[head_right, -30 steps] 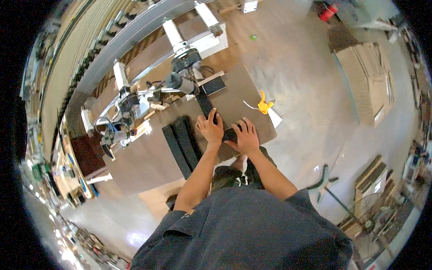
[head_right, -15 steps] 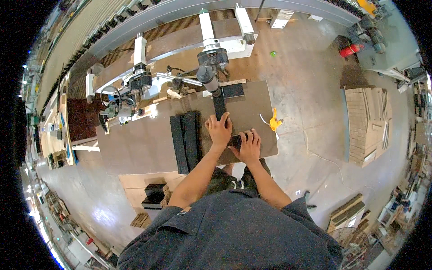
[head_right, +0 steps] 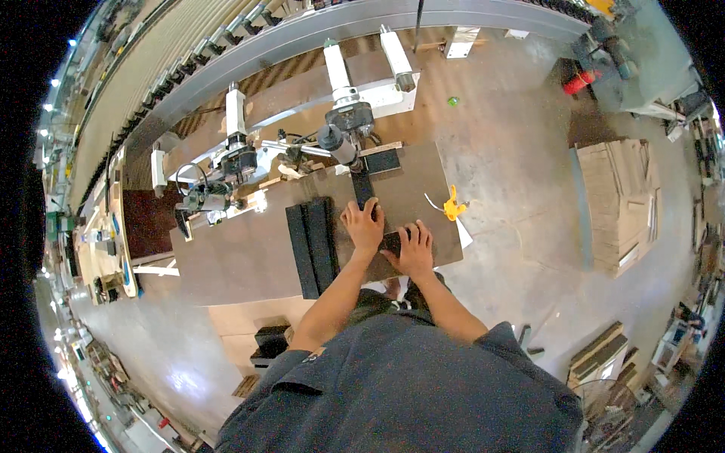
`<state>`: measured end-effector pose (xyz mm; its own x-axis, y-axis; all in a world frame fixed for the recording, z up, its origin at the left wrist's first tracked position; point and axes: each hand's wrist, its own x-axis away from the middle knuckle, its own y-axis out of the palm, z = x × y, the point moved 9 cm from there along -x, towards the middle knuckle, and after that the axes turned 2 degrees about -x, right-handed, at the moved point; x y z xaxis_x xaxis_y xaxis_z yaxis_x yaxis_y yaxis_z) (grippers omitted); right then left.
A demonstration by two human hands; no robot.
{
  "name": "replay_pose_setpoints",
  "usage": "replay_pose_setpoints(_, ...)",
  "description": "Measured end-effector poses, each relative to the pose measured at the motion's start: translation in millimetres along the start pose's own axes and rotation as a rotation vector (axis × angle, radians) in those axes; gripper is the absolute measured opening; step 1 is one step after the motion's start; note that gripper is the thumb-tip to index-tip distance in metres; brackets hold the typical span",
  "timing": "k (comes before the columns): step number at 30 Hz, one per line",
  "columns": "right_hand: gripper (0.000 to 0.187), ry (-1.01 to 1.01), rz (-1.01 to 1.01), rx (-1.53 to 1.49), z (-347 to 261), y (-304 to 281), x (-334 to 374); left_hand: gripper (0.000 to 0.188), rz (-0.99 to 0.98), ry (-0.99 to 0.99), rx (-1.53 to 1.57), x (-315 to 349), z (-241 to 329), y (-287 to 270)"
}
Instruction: The person moves a stack of wood blocks, cleans the work surface with an air nozzle, and positions individual blocks into a machine jig.
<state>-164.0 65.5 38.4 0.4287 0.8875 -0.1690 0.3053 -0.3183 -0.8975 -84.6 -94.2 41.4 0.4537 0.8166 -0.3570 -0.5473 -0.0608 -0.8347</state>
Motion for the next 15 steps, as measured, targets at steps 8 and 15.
replay_pose_setpoints(8,0.086,0.035,-0.022,-0.007,14,9,6,0.024,-0.012,0.015,-0.017,-5,13,-2)
replay_pose_setpoints(15,0.088,0.016,-0.075,0.025,18,12,0,0.025,-0.057,-0.024,-0.062,-7,14,4)
